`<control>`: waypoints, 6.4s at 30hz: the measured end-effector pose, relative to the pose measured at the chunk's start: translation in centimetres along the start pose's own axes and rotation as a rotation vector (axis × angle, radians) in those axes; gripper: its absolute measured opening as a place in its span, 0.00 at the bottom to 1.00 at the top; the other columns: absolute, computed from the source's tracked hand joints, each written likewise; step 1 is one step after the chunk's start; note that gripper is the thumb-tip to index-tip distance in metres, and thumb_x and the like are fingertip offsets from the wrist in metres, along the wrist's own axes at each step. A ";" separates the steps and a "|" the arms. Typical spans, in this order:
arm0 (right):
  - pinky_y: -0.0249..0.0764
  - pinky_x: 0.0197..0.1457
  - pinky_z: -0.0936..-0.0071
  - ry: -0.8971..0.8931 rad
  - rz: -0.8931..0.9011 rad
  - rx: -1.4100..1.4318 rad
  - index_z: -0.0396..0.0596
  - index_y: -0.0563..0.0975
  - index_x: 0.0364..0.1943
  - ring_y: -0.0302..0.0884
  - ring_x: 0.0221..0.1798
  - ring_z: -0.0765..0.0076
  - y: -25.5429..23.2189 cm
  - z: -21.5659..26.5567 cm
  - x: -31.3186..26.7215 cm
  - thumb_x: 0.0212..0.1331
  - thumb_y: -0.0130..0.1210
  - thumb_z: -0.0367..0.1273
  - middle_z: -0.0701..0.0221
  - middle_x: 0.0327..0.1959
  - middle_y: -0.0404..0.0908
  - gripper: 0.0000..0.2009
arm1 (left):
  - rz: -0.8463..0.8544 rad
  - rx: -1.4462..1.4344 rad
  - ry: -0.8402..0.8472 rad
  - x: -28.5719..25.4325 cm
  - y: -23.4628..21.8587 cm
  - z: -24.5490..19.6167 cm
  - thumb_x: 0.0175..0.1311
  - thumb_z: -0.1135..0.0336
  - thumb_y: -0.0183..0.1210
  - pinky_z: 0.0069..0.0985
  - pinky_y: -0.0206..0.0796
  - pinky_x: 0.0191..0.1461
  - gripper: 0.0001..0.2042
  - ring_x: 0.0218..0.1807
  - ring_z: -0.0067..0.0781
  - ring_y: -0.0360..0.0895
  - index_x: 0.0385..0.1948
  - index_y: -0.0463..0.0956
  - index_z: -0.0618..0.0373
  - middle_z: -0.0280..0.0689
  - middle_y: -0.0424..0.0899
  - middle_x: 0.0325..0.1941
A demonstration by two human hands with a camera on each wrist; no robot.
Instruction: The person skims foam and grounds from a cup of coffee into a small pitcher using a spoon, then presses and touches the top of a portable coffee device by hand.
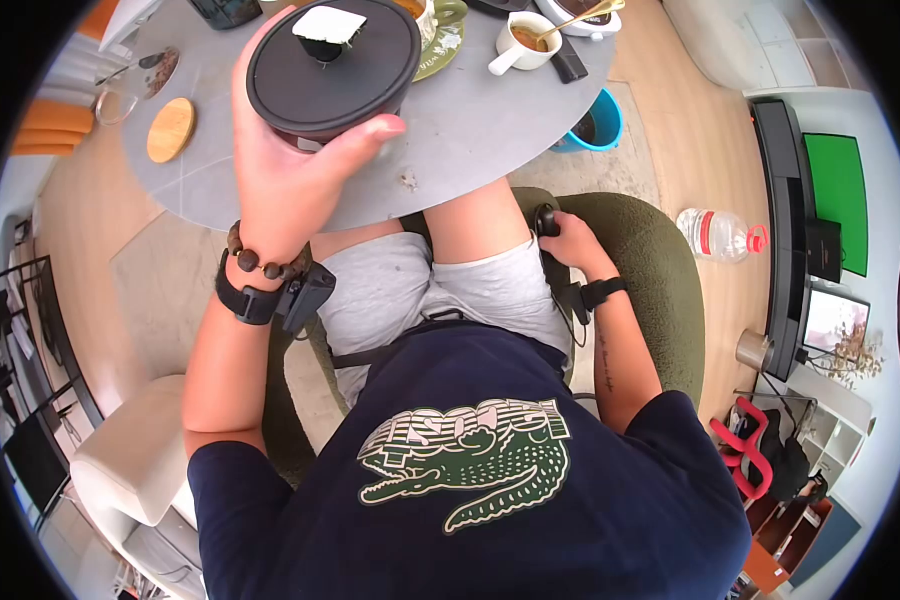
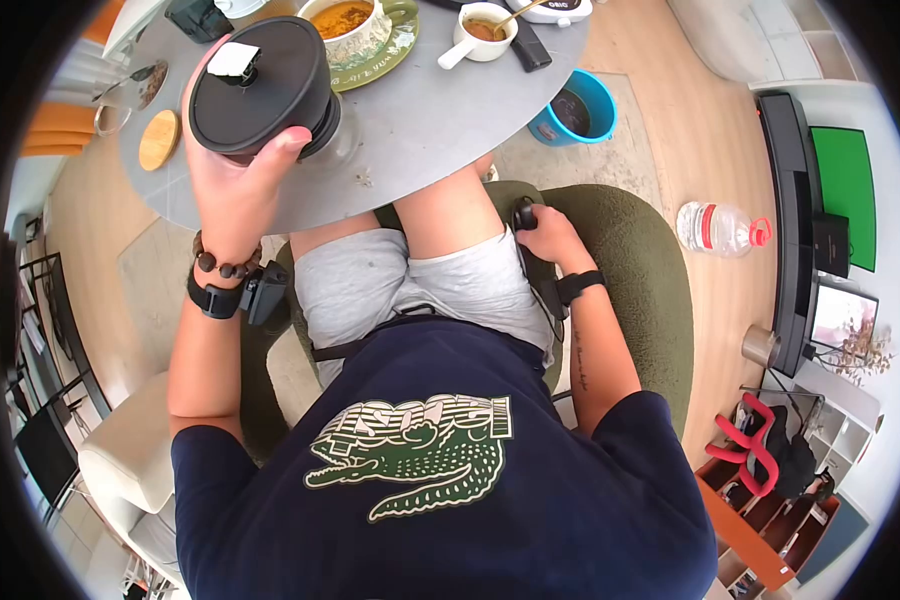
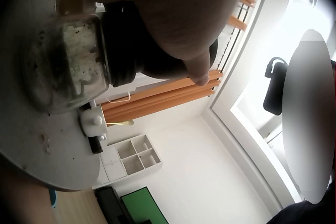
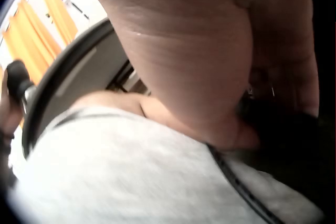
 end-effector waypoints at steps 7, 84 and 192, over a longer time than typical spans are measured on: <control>0.81 0.57 0.65 0.086 0.261 0.683 0.38 0.80 0.63 0.86 0.50 0.67 5.6 -2.0 1.9 0.70 0.63 0.25 0.62 0.48 0.89 0.19 | -0.001 0.008 -0.021 0.0 0.0 0.0 0.62 0.68 0.84 0.34 0.74 0.78 0.50 0.72 0.32 0.80 0.84 0.59 0.64 0.41 0.79 0.75; 0.87 0.54 0.57 -0.417 0.269 -0.080 0.42 0.88 0.49 0.93 0.47 0.49 -17.9 11.9 -3.5 0.69 0.65 0.27 0.56 0.44 0.94 0.09 | -0.007 -0.081 -0.004 -0.1 0.3 0.4 0.60 0.66 0.86 0.34 0.77 0.76 0.51 0.72 0.33 0.81 0.83 0.60 0.63 0.42 0.79 0.74; 0.81 0.52 0.55 -0.868 -0.930 0.292 0.41 0.84 0.34 0.85 0.49 0.48 -21.7 36.0 -6.4 0.55 0.82 0.39 0.62 0.41 0.89 0.18 | 0.001 0.003 -0.101 0.1 0.0 -2.3 0.54 0.67 0.84 0.39 0.70 0.82 0.55 0.78 0.39 0.76 0.85 0.57 0.56 0.44 0.75 0.78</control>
Point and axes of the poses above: each hand's wrist, its own x-axis towards the middle knuckle, its own y-axis out of the palm, z = x × y, the point moved 1 cm from there along x, towards the middle knuckle
